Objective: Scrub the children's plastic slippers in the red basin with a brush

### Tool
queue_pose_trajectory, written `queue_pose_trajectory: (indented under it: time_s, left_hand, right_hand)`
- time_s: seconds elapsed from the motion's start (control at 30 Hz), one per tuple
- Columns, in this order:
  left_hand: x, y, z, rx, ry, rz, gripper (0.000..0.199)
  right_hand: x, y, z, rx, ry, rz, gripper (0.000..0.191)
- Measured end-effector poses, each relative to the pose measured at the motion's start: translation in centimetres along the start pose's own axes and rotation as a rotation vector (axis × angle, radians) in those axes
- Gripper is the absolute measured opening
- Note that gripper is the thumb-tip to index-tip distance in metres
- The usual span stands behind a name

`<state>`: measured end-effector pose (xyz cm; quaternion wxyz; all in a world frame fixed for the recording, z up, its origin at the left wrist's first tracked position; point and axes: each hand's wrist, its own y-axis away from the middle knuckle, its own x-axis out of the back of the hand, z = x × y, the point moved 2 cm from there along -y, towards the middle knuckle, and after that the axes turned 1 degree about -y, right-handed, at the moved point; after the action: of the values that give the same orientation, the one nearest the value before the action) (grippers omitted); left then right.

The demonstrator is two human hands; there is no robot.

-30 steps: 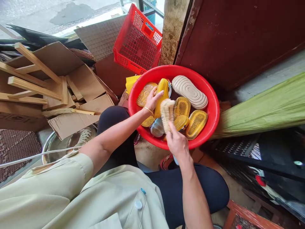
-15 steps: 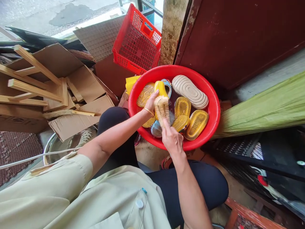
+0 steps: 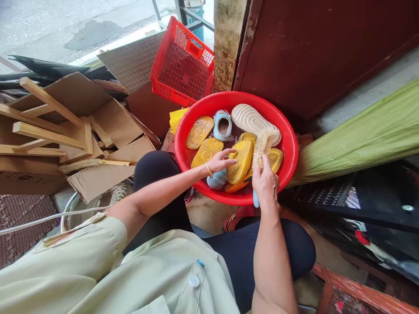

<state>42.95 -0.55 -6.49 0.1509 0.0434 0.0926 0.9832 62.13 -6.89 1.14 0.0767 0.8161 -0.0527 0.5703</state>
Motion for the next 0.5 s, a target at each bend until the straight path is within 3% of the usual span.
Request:
queue_pose_trajectory:
  time_s: [0.1,0.17,0.3,0.4,0.5]
  left_hand:
    - [3.1,-0.1,1.1,-0.073,-0.338,-0.022,0.049]
    - [5.8,-0.3,2.3,-0.080,-0.666,0.071,0.049]
    - [10.0,-0.9,3.2,0.170,-1.118,0.252,0.066]
    - [10.3,-1.2,2.2,0.312,-1.182,0.263,0.073]
    - [9.5,-1.3,0.9,0.340,-1.229,0.222,0.077]
  right_hand:
    - [0.8,-0.3,2.6,-0.119,0.082,0.002,0.064]
    - [1.1,-0.6,4.7,-0.195,0.141,-0.013,0.064]
    - [0.0,-0.7,5.6,-0.144,0.162,-0.195,0.061]
    - [-1.4,-0.6,3.8,-0.076,0.172,-0.318,0.058]
    - [-1.8,-0.4,2.3,-0.028,0.193,-0.363,0.057]
